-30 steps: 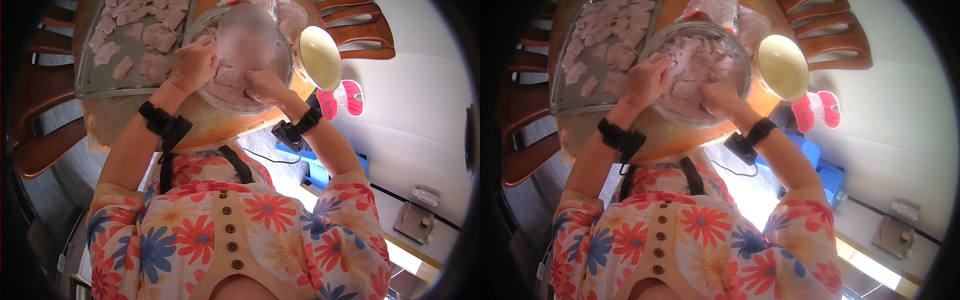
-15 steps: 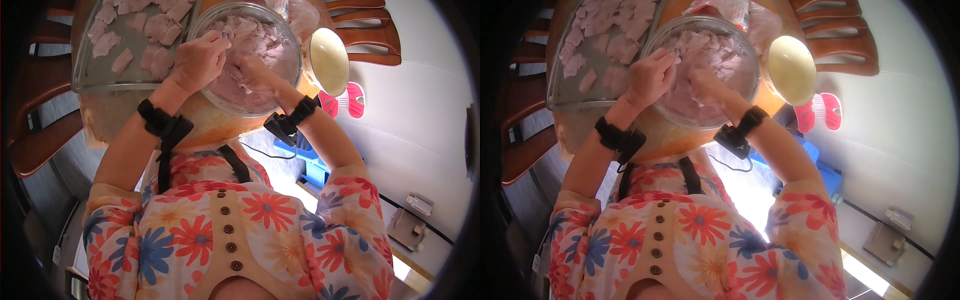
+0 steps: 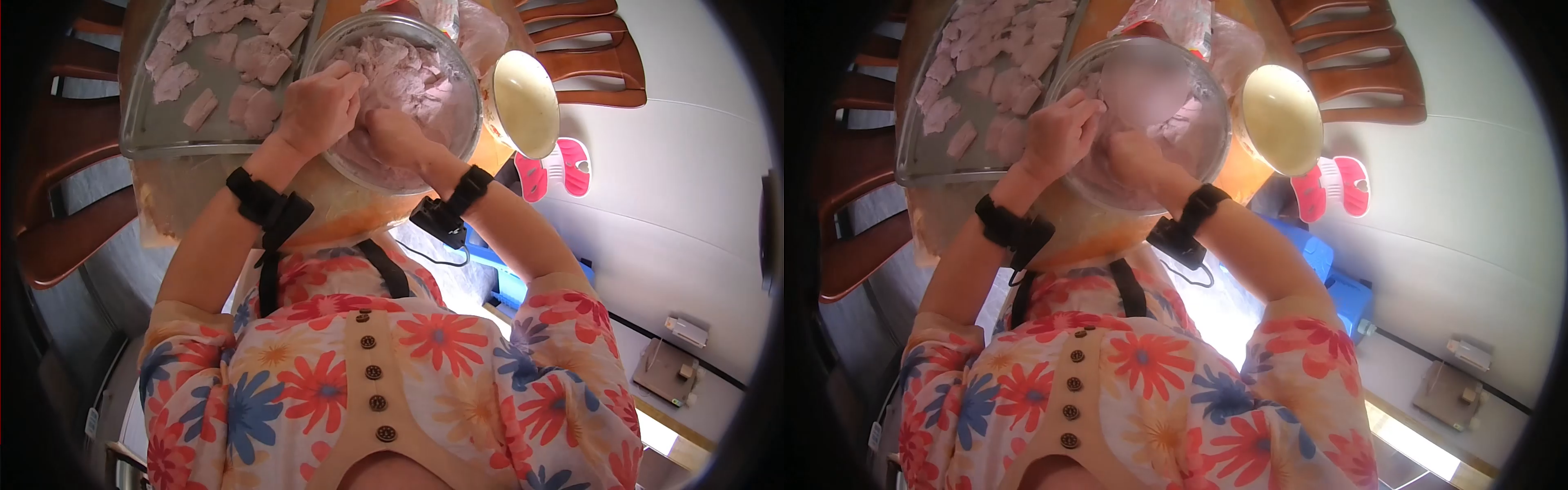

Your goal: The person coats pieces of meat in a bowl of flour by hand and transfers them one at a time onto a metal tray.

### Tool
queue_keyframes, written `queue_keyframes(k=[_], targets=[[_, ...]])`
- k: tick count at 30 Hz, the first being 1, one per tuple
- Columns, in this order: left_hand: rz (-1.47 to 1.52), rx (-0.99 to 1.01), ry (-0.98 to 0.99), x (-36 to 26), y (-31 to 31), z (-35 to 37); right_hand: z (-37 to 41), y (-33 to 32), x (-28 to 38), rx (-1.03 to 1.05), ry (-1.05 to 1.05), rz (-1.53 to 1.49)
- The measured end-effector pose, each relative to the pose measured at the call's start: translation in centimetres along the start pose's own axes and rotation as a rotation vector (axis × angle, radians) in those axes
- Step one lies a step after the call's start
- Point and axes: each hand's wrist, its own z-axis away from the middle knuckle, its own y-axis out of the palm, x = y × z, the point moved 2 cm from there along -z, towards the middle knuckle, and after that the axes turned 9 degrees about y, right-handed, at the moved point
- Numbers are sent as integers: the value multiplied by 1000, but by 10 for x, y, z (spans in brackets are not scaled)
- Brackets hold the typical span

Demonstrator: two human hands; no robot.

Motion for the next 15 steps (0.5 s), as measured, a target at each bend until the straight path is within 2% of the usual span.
queue_keyframes(k=[3,5,6,8,9,10,12,15], targets=[[-9,-4,-9,1,1,-6,-9,-10,-7,71,92,-41],[-2,-19,19,2,1,-3,-9,-20,-9,112,-207,-33],[-1,-14,12,2,0,-2,-7,-27,-11,120,-207,-38],[-5,-8,21,2,0,-2,1,-46,-19,-200,-208,-161],[1,-3,24,1,3,-2,6,-48,-21,-270,-188,-1],[-15,7,22,3,5,-1,11,-47,-20,-277,-184,-3],[-44,19,22,5,3,-4,14,-33,-19,-52,-29,225],[-22,-11,40,3,4,-3,8,-28,-20,1,-74,126]])
